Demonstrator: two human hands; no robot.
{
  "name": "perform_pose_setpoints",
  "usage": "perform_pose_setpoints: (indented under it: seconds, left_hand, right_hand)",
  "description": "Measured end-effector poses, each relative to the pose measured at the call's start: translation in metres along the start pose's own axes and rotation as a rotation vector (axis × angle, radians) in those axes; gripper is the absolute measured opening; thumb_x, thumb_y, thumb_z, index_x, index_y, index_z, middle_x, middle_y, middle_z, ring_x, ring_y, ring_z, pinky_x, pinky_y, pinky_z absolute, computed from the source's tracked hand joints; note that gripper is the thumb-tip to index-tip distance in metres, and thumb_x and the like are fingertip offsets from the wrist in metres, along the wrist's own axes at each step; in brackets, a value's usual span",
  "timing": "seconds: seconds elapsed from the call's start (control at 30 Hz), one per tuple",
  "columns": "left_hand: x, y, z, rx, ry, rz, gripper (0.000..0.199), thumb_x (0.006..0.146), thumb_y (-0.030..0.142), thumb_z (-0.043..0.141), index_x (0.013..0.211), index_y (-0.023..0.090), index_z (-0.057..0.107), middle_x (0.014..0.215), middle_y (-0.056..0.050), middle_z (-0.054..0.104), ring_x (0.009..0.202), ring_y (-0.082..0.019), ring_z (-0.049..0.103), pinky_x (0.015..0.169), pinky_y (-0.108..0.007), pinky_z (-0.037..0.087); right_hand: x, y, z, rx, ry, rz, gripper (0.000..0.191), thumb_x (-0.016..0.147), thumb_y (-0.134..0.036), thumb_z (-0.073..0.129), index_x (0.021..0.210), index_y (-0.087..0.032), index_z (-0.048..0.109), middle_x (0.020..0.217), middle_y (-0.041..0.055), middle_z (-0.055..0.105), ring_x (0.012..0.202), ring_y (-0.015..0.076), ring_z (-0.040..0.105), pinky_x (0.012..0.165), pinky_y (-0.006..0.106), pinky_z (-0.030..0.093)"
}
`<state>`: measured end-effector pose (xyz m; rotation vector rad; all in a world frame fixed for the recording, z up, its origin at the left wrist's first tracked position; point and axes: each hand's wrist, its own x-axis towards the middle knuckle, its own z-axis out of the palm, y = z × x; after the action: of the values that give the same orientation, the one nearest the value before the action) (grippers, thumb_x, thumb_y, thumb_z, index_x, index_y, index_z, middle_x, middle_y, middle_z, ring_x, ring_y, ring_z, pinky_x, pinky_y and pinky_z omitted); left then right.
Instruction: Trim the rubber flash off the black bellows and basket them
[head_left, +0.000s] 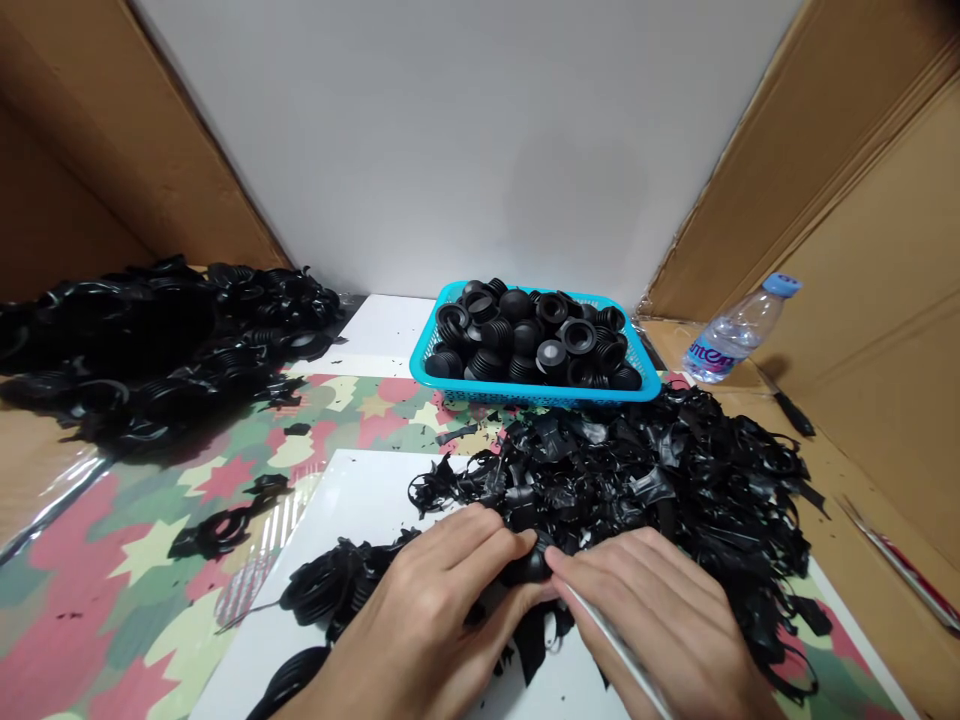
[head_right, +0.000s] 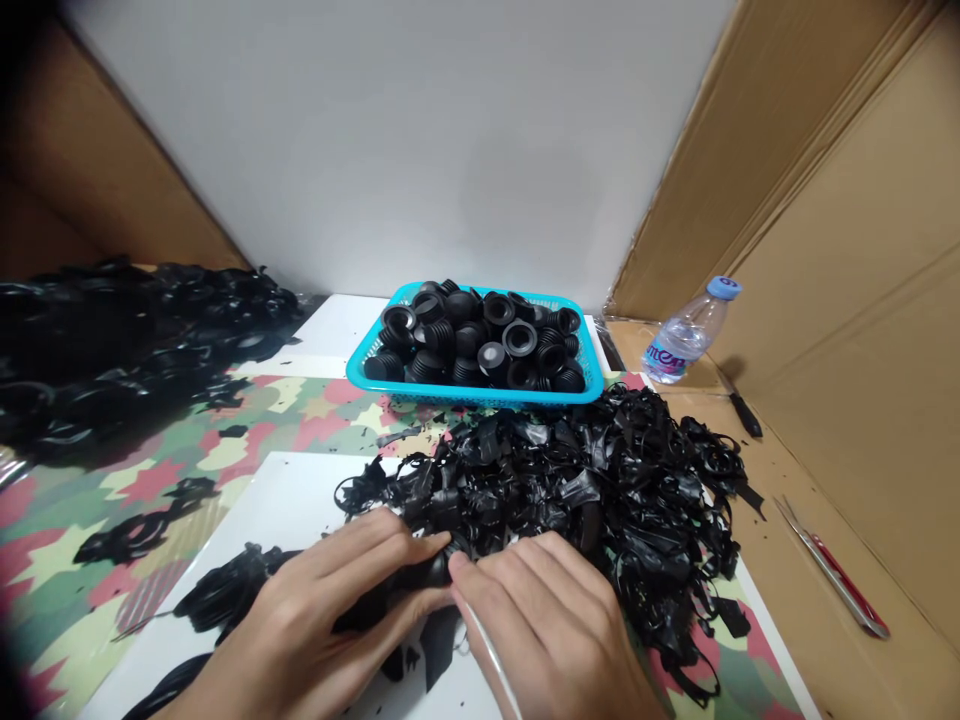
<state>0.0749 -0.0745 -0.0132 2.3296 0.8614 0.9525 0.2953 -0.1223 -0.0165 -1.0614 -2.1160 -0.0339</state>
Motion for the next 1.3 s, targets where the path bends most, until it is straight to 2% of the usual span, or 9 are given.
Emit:
perform_pose_setpoints:
  seconds: [0.2, 0.4, 0.5, 0.63, 0.77, 0.87, 0.97, 1.1, 1.3]
  left_hand:
    - [0.001, -0.002, 0.001, -0.054, -0.017, -0.047, 0.018, 0.104, 0.007, 0.072, 0.112, 0.023, 0.071, 0.090, 0.003, 0.070, 0.079, -0.015, 0.070, 0.072, -0.023, 0.054]
    - [0.002, -0.005, -0.003, -0.164, -0.114, -0.071, 0.015, 0.103, 0.013, 0.080, 0.109, 0.025, 0.075, 0.088, 0.003, 0.071, 0.079, -0.014, 0.070, 0.072, -0.020, 0.054]
    - [0.006, -0.006, -0.005, -0.171, -0.119, -0.090, 0.012, 0.102, 0.019, 0.083, 0.109, 0.026, 0.077, 0.088, 0.004, 0.072, 0.080, -0.014, 0.072, 0.073, -0.019, 0.055]
    - [0.008, -0.004, -0.009, -0.163, -0.145, -0.120, 0.016, 0.099, 0.030, 0.088, 0.113, 0.029, 0.078, 0.090, 0.004, 0.074, 0.081, -0.015, 0.073, 0.074, -0.021, 0.057]
    - [0.005, -0.006, -0.025, -0.131, -0.208, -0.162, 0.027, 0.104, 0.041, 0.082, 0.130, 0.037, 0.075, 0.111, 0.003, 0.078, 0.095, -0.018, 0.077, 0.082, -0.022, 0.061]
    - [0.012, -0.015, -0.046, -0.081, -0.100, -0.179, 0.042, 0.106, 0.045, 0.078, 0.146, 0.040, 0.065, 0.132, 0.000, 0.076, 0.116, -0.022, 0.076, 0.104, -0.030, 0.061]
    - [0.035, -0.028, -0.069, -0.049, -0.010, -0.223, 0.040, 0.106, 0.047, 0.076, 0.141, 0.034, 0.063, 0.133, -0.004, 0.075, 0.122, -0.025, 0.073, 0.105, -0.037, 0.061]
    - [0.086, -0.040, -0.085, 0.028, -0.060, -0.139, 0.029, 0.106, 0.047, 0.075, 0.127, 0.028, 0.068, 0.119, -0.005, 0.075, 0.108, -0.025, 0.072, 0.094, -0.040, 0.062]
    - [0.161, -0.040, -0.054, 0.087, -0.107, 0.053, 0.023, 0.102, 0.031, 0.076, 0.124, 0.025, 0.071, 0.122, -0.006, 0.077, 0.103, -0.025, 0.072, 0.094, -0.041, 0.062]
  right_hand:
    - [-0.002, -0.004, 0.010, -0.082, 0.074, 0.054, 0.018, 0.112, -0.008, 0.054, 0.118, -0.013, 0.070, 0.088, 0.0064, 0.082, 0.075, 0.0195, 0.079, 0.077, 0.033, 0.058]
    - [-0.008, 0.007, 0.006, -0.228, 0.282, 0.245, 0.016, 0.108, -0.003, 0.064, 0.121, -0.010, 0.070, 0.102, 0.0110, 0.081, 0.091, 0.0205, 0.077, 0.092, 0.033, 0.056]
    - [-0.014, 0.015, 0.004, -0.270, 0.288, 0.363, 0.014, 0.112, -0.011, 0.061, 0.118, -0.012, 0.074, 0.101, 0.0087, 0.079, 0.091, 0.0194, 0.076, 0.093, 0.032, 0.054]
    - [-0.020, 0.021, 0.004, -0.269, 0.272, 0.463, 0.026, 0.117, -0.020, 0.053, 0.129, -0.015, 0.075, 0.106, 0.0068, 0.078, 0.096, 0.0198, 0.075, 0.089, 0.031, 0.053]
    - [-0.021, 0.020, 0.005, -0.175, 0.311, 0.515, 0.024, 0.118, -0.023, 0.053, 0.127, -0.022, 0.075, 0.105, 0.0033, 0.076, 0.095, 0.0175, 0.074, 0.089, 0.029, 0.053]
    - [-0.020, 0.020, 0.006, -0.143, 0.360, 0.513, 0.022, 0.119, -0.025, 0.053, 0.121, -0.024, 0.075, 0.107, 0.0029, 0.076, 0.098, 0.0169, 0.074, 0.091, 0.028, 0.054]
    - [-0.016, 0.023, 0.008, -0.171, 0.379, 0.440, 0.024, 0.119, -0.029, 0.053, 0.113, -0.022, 0.075, 0.101, 0.0035, 0.077, 0.091, 0.0177, 0.075, 0.085, 0.027, 0.056]
    - [-0.008, 0.023, 0.017, -0.164, 0.336, 0.265, 0.030, 0.121, -0.024, 0.047, 0.111, -0.022, 0.075, 0.087, 0.0030, 0.075, 0.077, 0.0188, 0.073, 0.074, 0.029, 0.057]
    - [0.002, 0.026, 0.032, -0.233, 0.462, 0.183, 0.039, 0.121, -0.025, 0.042, 0.097, -0.024, 0.073, 0.072, 0.0004, 0.069, 0.062, 0.0178, 0.069, 0.062, 0.028, 0.052]
